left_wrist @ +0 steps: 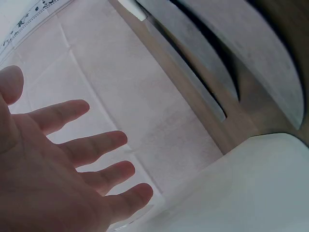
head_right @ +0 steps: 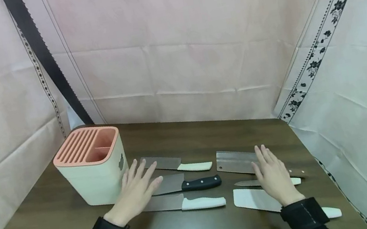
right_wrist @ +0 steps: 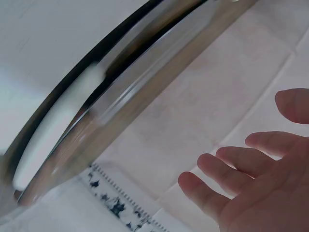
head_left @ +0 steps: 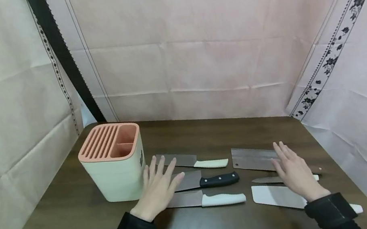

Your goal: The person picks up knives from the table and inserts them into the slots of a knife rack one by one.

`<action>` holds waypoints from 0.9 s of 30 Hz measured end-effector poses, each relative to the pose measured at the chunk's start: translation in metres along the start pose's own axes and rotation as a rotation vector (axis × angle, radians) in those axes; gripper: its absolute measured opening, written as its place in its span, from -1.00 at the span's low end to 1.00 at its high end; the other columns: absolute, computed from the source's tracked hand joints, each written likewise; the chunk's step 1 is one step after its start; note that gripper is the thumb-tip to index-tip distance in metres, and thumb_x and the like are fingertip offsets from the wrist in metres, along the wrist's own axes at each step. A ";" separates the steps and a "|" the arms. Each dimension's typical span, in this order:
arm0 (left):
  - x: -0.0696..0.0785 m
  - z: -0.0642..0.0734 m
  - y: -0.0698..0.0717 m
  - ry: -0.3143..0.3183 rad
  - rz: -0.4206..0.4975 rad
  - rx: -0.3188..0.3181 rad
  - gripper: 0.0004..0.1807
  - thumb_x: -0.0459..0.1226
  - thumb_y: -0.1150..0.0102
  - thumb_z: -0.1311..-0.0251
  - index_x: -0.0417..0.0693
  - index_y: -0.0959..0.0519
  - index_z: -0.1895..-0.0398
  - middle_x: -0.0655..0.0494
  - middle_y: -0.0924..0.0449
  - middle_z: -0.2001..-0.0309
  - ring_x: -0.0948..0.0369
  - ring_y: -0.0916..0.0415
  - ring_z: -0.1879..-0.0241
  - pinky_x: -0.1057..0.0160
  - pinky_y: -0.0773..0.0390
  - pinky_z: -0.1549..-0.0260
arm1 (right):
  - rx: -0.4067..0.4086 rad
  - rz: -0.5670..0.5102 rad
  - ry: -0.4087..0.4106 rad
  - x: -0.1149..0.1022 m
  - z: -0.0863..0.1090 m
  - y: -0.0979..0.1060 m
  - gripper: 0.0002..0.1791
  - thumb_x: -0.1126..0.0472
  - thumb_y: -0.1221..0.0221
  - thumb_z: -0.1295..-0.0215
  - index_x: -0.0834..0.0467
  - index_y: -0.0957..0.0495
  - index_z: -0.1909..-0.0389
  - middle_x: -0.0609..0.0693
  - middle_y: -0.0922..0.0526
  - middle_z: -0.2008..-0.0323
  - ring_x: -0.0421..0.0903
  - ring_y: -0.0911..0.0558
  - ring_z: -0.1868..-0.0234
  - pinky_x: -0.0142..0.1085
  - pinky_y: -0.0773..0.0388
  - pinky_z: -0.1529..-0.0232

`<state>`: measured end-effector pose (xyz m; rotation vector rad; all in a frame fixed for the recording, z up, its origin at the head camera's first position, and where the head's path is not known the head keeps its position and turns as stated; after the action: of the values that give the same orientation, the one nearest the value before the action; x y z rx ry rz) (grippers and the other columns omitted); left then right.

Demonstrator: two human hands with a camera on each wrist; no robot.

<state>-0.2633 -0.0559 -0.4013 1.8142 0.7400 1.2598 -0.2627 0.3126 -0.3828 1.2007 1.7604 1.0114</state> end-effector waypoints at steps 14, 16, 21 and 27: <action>0.005 -0.014 0.016 -0.011 -0.063 0.012 -0.29 0.19 0.22 -0.40 0.00 -0.17 -0.47 -0.27 0.00 -0.49 -0.20 0.31 -0.53 -0.32 0.23 -0.40 | -0.009 0.055 -0.014 0.042 -0.003 0.007 -0.40 0.27 -0.08 -0.36 0.48 -0.20 -0.33 0.53 -0.30 -0.26 0.45 -0.35 -0.23 0.30 -0.36 -0.09; 0.007 -0.015 0.018 -0.014 -0.070 0.020 -0.28 0.19 0.22 -0.39 0.01 -0.17 -0.47 -0.27 -0.01 -0.49 -0.21 0.30 -0.53 -0.32 0.20 -0.41 | -0.020 0.068 -0.014 0.049 -0.004 0.007 -0.41 0.29 -0.09 -0.33 0.49 -0.22 -0.31 0.53 -0.31 -0.25 0.45 -0.36 -0.22 0.30 -0.37 -0.07; 0.010 -0.016 0.014 -0.013 -0.049 -0.011 -0.27 0.19 0.22 -0.39 0.01 -0.14 -0.48 -0.27 0.03 -0.50 -0.20 0.33 -0.53 -0.31 0.20 -0.41 | -0.083 0.099 -0.037 0.072 0.001 0.004 -0.49 0.35 -0.15 -0.21 0.52 -0.38 -0.15 0.55 -0.36 -0.20 0.47 -0.37 -0.20 0.33 -0.39 -0.01; 0.012 -0.014 0.009 -0.005 -0.038 -0.034 -0.27 0.18 0.20 -0.39 -0.01 -0.13 -0.49 -0.28 0.05 -0.50 -0.21 0.34 -0.53 -0.32 0.19 -0.41 | -0.189 0.135 -0.037 0.097 0.005 -0.006 -0.63 0.43 -0.18 -0.11 0.49 -0.51 0.03 0.55 -0.46 -0.09 0.50 -0.45 -0.08 0.31 -0.46 0.14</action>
<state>-0.2721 -0.0474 -0.3852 1.7674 0.7431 1.2358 -0.2859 0.4045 -0.4055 1.2223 1.5338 1.1980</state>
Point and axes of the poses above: each hand's wrist, its own z-axis away from the middle knuckle, its own y-axis out of the back of the hand, x = y × z, the point moved 7 cm from there along -z, towards the middle knuckle
